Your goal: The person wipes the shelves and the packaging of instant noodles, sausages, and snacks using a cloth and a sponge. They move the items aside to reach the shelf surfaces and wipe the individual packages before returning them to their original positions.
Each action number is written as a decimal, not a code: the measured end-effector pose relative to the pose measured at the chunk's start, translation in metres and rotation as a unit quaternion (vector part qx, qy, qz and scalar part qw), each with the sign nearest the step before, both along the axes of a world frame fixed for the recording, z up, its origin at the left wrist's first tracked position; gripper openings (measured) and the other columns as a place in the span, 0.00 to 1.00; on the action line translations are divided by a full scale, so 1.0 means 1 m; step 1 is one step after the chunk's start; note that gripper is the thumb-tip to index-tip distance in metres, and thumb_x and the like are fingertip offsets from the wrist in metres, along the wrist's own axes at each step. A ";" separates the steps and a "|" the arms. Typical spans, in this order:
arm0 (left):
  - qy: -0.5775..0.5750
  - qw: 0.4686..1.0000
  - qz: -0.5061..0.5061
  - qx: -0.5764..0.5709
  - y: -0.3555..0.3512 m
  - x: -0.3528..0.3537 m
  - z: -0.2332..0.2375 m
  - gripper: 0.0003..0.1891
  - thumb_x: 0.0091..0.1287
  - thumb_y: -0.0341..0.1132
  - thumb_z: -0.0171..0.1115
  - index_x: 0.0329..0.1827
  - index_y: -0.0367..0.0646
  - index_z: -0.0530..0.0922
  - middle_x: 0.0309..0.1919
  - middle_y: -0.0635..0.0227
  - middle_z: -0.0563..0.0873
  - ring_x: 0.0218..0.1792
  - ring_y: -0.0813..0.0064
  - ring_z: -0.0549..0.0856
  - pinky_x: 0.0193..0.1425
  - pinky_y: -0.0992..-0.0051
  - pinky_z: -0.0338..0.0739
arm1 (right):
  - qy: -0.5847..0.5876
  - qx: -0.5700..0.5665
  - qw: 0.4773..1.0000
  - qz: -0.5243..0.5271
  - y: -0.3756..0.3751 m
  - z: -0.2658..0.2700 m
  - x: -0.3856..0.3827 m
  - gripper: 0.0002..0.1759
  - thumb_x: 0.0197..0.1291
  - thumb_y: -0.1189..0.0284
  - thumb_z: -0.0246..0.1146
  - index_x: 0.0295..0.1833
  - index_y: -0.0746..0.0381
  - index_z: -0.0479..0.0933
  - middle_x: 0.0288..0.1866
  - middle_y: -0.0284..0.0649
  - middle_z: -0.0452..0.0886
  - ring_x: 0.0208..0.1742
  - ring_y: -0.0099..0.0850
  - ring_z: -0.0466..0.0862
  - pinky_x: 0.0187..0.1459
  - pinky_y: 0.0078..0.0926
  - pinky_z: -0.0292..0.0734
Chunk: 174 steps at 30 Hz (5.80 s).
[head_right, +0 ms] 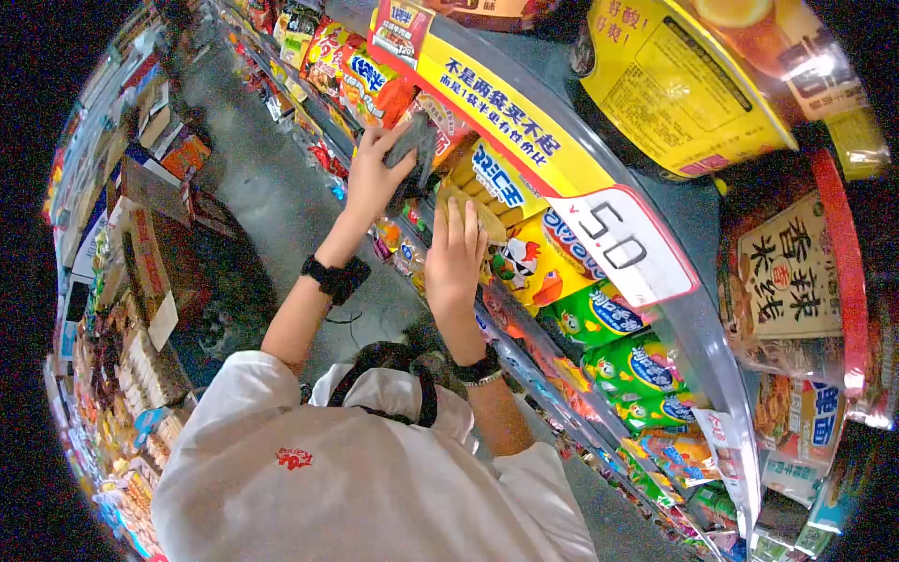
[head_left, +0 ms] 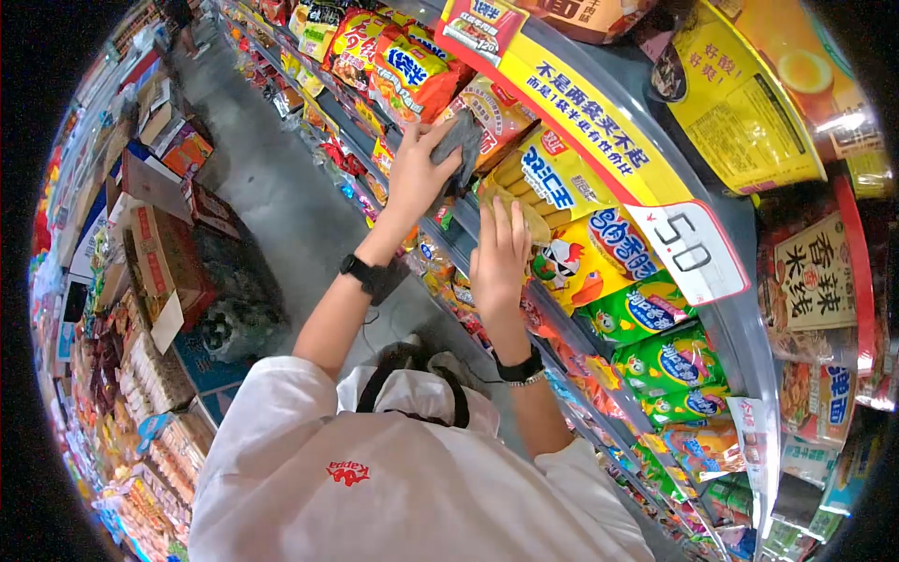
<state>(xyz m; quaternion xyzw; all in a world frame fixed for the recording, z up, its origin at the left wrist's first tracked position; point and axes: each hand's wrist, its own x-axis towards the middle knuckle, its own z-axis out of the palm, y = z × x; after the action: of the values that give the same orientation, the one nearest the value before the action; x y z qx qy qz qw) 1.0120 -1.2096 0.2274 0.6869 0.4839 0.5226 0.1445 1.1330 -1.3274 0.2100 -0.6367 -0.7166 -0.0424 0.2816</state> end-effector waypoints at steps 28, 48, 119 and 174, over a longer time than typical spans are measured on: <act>0.001 0.936 -0.301 -0.182 0.025 -0.124 -0.048 0.21 0.49 0.37 0.65 0.49 0.49 0.79 0.35 0.63 0.77 0.36 0.66 0.79 0.39 0.72 0.73 | -0.065 0.103 0.992 -0.026 0.110 -0.002 -0.078 0.18 0.43 0.75 0.61 0.45 0.62 0.74 0.52 0.37 0.73 0.59 0.37 0.68 0.58 0.42 0.62; -0.126 0.923 -0.297 -0.209 0.036 -0.160 -0.044 0.21 0.51 0.30 0.64 0.51 0.40 0.75 0.37 0.61 0.78 0.39 0.67 0.78 0.47 0.75 0.70 | -0.024 0.183 0.976 -0.119 0.122 0.025 -0.082 0.17 0.42 0.81 0.60 0.42 0.61 0.76 0.51 0.39 0.74 0.58 0.40 0.69 0.60 0.38 0.60; 0.122 0.885 -0.402 -0.203 0.044 -0.113 -0.060 0.43 0.50 0.36 0.64 0.69 0.51 0.49 0.58 0.53 0.70 0.50 0.53 0.75 0.45 0.63 0.75 | 0.261 -0.113 0.918 -0.275 0.054 -0.041 -0.133 0.48 0.44 0.72 0.60 0.70 0.61 0.42 0.30 0.49 0.79 0.26 0.45 0.79 0.27 0.39 0.75; -0.542 0.552 -0.288 -0.564 0.075 -0.222 -0.036 0.23 0.62 0.35 0.50 0.61 0.39 0.64 0.55 0.59 0.74 0.55 0.67 0.75 0.60 0.65 0.68 | 0.630 -0.249 0.731 0.082 0.073 -0.068 -0.158 0.51 0.34 0.79 0.62 0.70 0.64 0.48 0.69 0.45 0.54 0.63 0.35 0.64 0.64 0.28 0.55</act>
<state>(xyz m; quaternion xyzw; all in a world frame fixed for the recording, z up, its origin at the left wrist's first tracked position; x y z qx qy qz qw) 0.7901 -1.1344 0.1909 0.1534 0.2855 0.3461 0.8804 0.9751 -1.2548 0.1416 -0.5033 -0.4092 0.5721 0.5019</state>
